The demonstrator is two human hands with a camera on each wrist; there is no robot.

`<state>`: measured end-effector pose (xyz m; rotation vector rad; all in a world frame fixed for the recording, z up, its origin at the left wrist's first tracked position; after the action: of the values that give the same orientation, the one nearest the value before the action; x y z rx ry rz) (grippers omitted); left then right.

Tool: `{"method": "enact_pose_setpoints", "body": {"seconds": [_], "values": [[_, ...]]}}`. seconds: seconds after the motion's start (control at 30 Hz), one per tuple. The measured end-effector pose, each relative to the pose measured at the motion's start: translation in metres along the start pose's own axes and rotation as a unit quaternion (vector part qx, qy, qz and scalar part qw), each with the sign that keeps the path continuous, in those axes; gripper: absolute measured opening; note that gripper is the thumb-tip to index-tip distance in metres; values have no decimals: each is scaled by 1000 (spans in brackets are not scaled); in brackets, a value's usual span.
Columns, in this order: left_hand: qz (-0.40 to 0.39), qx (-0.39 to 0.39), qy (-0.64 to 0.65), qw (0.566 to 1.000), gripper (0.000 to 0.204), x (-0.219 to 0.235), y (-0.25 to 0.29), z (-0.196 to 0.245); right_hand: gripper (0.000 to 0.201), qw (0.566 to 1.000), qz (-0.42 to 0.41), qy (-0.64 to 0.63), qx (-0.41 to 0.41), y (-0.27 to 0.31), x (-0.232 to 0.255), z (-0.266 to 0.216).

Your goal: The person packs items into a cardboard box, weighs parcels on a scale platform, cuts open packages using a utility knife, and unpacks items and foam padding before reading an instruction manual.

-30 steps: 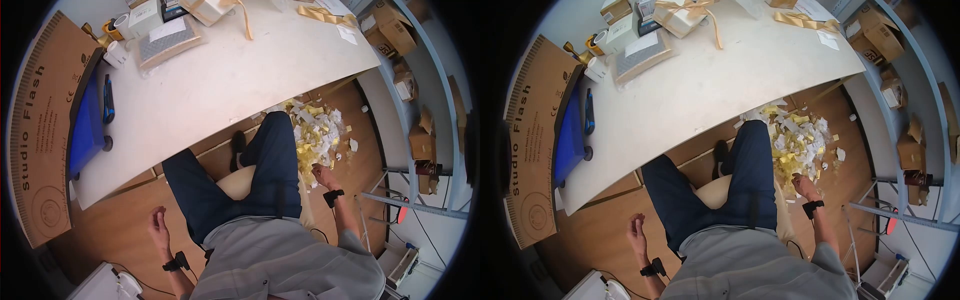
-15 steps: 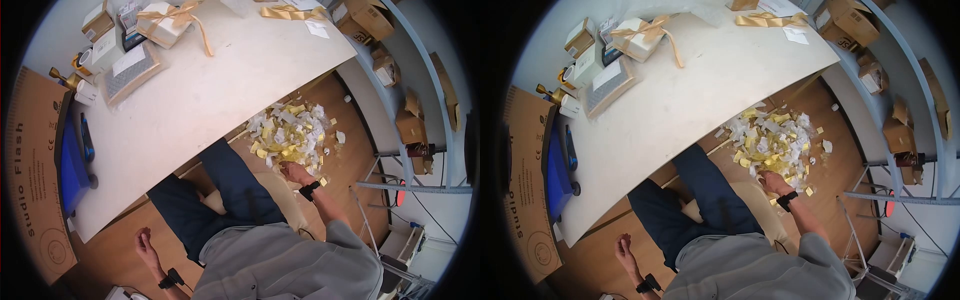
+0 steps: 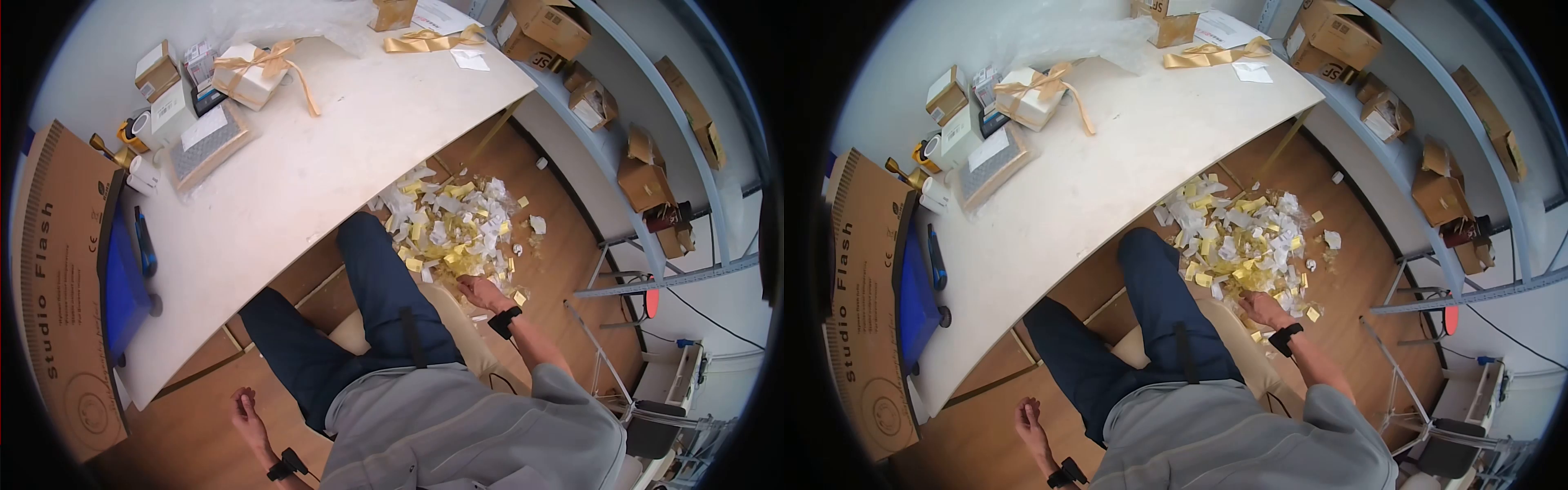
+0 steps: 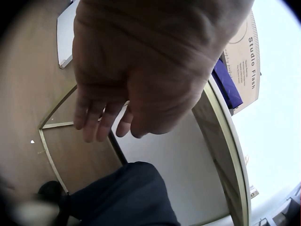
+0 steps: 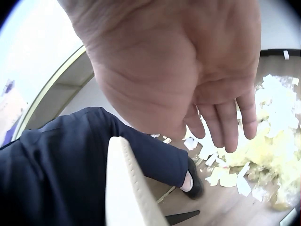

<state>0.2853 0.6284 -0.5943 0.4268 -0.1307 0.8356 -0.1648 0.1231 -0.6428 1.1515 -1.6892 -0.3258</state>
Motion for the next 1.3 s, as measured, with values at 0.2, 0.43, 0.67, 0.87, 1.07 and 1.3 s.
{"method": "enact_pose_setpoints", "body": {"seconds": [0.2, 0.43, 0.67, 0.87, 1.07, 1.3], "values": [[-125, 298, -129, 938, 47, -5, 52, -70, 80, 907, 17, -417, -61, -16, -87, 18], [-183, 500, 245, 810, 63, -57, 134, -82, 97, 938, -65, -322, -109, -11, -51, -21], [-38, 344, 177, 921, 58, -115, 135, -99, 82, 947, 14, -278, -162, -9, -49, -36], [31, 319, 85, 944, 55, -96, 129, -111, 59, 924, 21, -372, -90, -22, -50, -85], [40, 309, -17, 950, 59, -39, 59, -70, 57, 922, 44, -382, -44, -60, -80, -99], [-69, 302, -79, 948, 69, -22, 53, -71, 57, 978, 85, -171, 83, -45, -60, -147]]}}
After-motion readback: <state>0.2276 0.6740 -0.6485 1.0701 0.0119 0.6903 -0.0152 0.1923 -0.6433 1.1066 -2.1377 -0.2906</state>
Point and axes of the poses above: each hand's wrist, its own y-axis away from the middle knuckle, its own x-axis out of the back of the hand, z = x × y, the point moved 3 cm from there along -y, towards the middle knuckle, and after that the axes turned 13 degrees about -z, right-handed, at the moved point
